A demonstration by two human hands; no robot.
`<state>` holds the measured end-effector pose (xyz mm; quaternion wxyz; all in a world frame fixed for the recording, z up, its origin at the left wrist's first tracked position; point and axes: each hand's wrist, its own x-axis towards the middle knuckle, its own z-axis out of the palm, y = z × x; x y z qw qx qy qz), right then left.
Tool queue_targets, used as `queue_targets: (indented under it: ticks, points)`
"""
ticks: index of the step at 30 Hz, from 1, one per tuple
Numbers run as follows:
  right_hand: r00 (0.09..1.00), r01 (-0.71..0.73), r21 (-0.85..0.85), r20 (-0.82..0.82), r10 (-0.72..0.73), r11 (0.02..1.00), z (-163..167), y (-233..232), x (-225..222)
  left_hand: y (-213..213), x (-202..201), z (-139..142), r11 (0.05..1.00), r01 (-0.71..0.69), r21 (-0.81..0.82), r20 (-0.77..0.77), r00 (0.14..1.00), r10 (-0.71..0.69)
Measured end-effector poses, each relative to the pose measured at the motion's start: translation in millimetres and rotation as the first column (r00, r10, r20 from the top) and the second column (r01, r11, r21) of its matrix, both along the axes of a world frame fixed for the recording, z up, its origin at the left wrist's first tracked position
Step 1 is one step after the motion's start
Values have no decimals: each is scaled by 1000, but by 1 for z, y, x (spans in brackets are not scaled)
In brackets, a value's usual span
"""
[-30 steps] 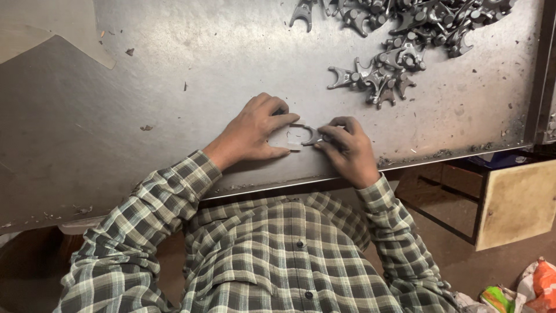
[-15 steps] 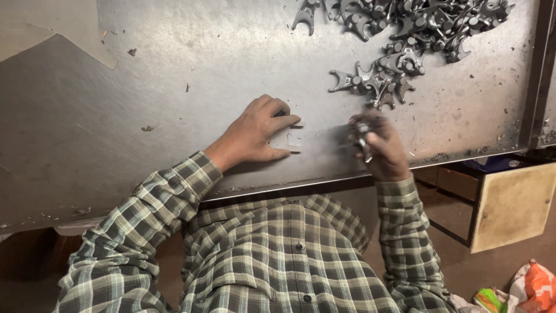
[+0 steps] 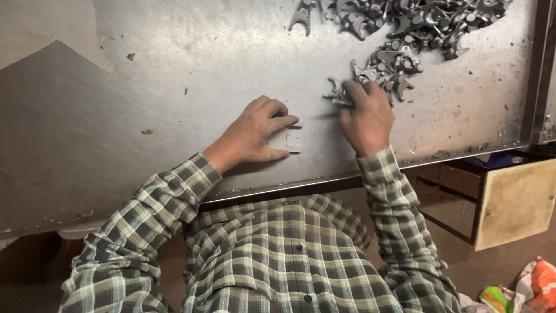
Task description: The person picks up small metal fork-shaped castings one at a time from a metal table, turns each piece over in their hands, and places it into a pile or passes it off the table. At one point they reach down to a bucket on the floor beside the table before resuming handling the castings.
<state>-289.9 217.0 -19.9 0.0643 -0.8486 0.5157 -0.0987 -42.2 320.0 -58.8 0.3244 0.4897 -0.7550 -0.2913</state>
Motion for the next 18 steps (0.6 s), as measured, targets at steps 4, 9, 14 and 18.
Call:
queue_targets:
  ticks: [4,9,14,18]
  points:
    - [976,-85,191,212,44,978,12,30,-16,0,2,1,1000,-2,7,-23,1000,2]
    - [957,-151,211,277,89,966,11,66,-20,1,2,2,1000,-8,1,-24,1000,8]
    - [945,-207,200,294,143,958,8,74,-9,1,1,3,1000,-14,0,-3,1000,14]
    - [928,-284,222,308,209,933,11,67,3,0,0,2,1000,-10,15,3,1000,10]
